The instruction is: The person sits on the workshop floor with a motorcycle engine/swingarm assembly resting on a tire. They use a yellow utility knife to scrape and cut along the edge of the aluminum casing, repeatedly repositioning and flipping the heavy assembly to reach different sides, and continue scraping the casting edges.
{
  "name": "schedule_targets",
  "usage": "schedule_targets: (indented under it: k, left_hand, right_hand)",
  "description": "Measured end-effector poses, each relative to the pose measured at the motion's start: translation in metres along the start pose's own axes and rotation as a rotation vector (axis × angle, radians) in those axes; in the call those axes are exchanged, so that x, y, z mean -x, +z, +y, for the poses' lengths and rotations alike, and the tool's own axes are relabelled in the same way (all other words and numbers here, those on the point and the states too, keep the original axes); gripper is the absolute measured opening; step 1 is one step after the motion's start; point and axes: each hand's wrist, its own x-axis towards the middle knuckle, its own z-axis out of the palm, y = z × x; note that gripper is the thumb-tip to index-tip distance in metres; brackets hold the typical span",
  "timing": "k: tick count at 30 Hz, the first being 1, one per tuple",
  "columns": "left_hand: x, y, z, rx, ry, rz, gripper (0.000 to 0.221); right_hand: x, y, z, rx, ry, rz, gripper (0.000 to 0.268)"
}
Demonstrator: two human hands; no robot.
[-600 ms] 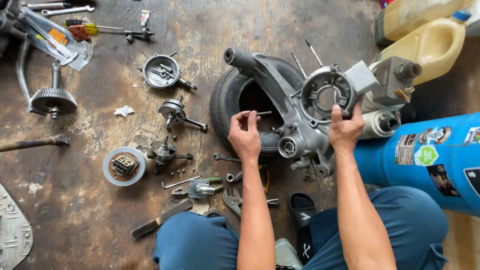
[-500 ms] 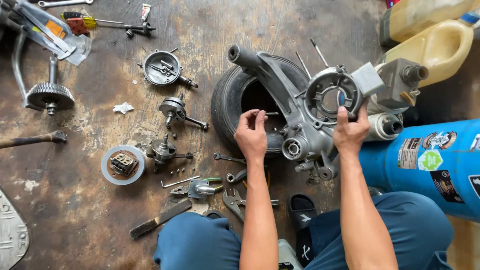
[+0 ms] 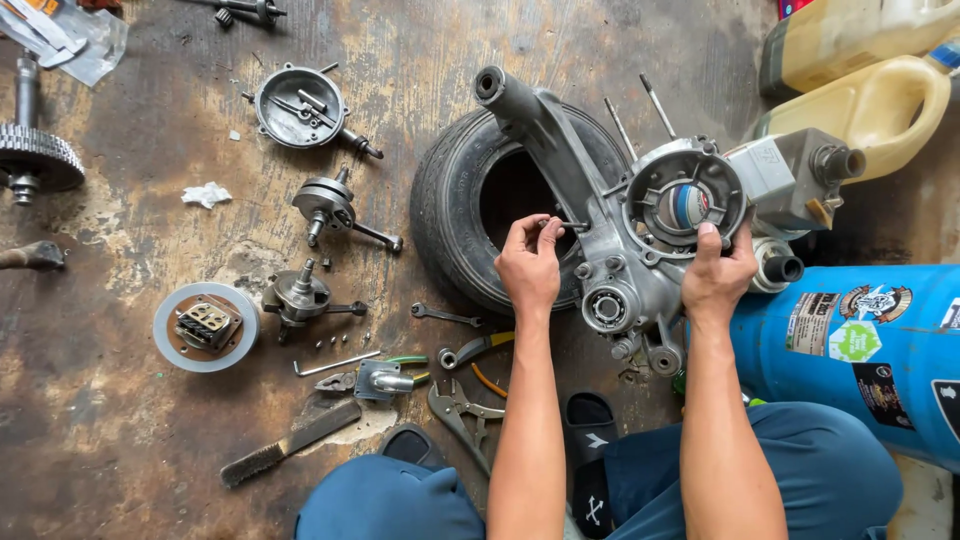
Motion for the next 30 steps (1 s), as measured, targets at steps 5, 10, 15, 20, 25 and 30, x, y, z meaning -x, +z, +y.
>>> schedule_targets:
  k: [5,10,15,20,25,30]
  left_hand:
    - [-0.006,-0.004,0.002,-0.029,0.037,0.047,0.014]
    - [-0.010,-0.010,0.001,-0.092,0.094,0.111,0.012]
    - [-0.016,-0.006,0.003,-0.052,0.084,0.150,0.014]
    - [-0.066,-0.008,-0.001,-0.107,0.097,0.212,0.021]
    - [-0.115,-0.023,0.007,-0.212,0.046,0.044,0.078]
    - [-0.079,-0.059,0.023,-0.211,0.292,0.191,0.058]
  right_hand:
    - [0.005,-0.004,0.009,0.000,-0.009,-0.013,0.059]
    - [0.006,-0.005,0.000,-0.036,0.006,-0.009,0.056]
    - [0.004,-0.003,-0.004,0.008,0.107,0.024,0.046]
    - [-0.003,-0.007,-0.013,0.029,0.179,0.006,0.025]
    - [-0.024,-0.006,0.004,0.016,0.191,-0.038,0.025]
    - [-0.043,-0.005,-0.039,-0.128,-0.249,-0.339,0.064]
